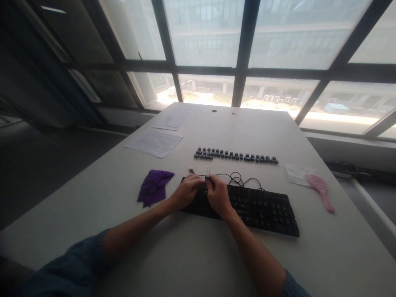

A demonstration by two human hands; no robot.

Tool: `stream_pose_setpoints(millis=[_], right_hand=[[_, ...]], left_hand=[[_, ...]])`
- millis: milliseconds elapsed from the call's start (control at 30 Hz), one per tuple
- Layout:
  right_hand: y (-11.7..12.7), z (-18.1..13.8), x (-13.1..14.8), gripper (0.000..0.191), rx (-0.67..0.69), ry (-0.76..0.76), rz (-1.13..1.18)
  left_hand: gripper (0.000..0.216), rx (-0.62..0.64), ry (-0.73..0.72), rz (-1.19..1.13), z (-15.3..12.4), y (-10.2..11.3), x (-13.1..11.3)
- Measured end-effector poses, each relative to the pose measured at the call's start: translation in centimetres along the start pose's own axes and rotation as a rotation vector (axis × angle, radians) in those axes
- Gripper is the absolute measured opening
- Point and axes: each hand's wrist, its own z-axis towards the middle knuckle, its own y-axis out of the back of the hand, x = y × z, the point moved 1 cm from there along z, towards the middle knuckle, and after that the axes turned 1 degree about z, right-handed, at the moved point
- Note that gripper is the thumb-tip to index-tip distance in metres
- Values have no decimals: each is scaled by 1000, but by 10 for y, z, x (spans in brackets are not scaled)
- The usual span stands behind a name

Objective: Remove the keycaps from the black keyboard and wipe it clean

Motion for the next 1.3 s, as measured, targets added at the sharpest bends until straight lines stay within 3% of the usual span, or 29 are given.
stream_pose_setpoints(millis=[400, 567, 800, 1000, 1300], right_hand=[[0, -7, -1, 24, 90, 86, -43], [1, -10, 2, 22, 80, 118, -39], [1, -13, 2, 22, 48, 143, -43], [2, -13, 3, 20, 49, 155, -39], [3, -12, 9, 24, 52, 171, -22]], left_hand=[[21, 35, -4, 31, -3, 3, -4], [9, 95, -37, 9, -2, 2, -6], [5, 86, 0, -92, -1, -7, 0], [9, 67, 37, -102, -3, -12, -1], [19, 79, -30, -10, -9, -16, -6]])
